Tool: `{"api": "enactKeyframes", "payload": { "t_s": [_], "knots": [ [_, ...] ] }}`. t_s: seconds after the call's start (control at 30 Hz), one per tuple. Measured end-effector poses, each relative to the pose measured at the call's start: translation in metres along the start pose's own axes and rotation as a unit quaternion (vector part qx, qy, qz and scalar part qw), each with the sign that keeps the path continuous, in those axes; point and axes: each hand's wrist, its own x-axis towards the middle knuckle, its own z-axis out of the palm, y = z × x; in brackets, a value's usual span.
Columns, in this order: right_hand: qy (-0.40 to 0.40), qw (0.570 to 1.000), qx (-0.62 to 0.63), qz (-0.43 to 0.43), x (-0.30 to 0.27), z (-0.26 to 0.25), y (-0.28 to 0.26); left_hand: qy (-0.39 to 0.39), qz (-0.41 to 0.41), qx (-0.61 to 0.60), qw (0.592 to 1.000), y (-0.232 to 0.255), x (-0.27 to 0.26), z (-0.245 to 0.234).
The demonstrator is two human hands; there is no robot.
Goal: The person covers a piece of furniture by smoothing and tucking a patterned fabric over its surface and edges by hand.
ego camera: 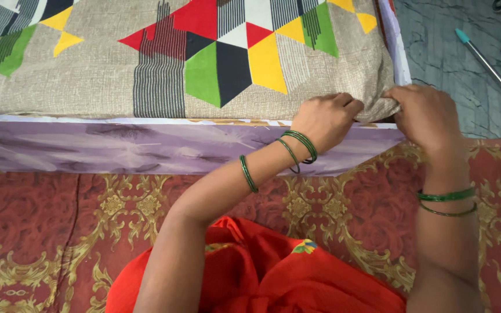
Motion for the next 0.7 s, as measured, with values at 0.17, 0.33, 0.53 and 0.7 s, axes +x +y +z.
{"api": "enactKeyframes", "payload": {
  "t_s": [0.17, 0.33, 0.53, 0.7],
  "knots": [
    [-0.083, 0.996, 0.043, -0.001, -0.005, -0.008, 0.001, -0.006, 0.006, -0.017, 1.000, 0.008, -0.003, -0.004],
    [-0.118, 0.975, 0.170, 0.084, -0.001, -0.020, 0.009, -0.027, 0.015, -0.016, 0.999, 0.016, -0.008, -0.011],
    [-0.003, 0.984, 0.119, 0.135, 0.008, 0.003, 0.008, -0.034, 0.026, -0.003, 0.999, 0.016, -0.010, -0.008],
    [-0.001, 0.992, -0.061, 0.115, 0.036, 0.046, -0.001, -0.020, 0.035, 0.010, 0.999, 0.015, -0.013, -0.006]
  ]
}}
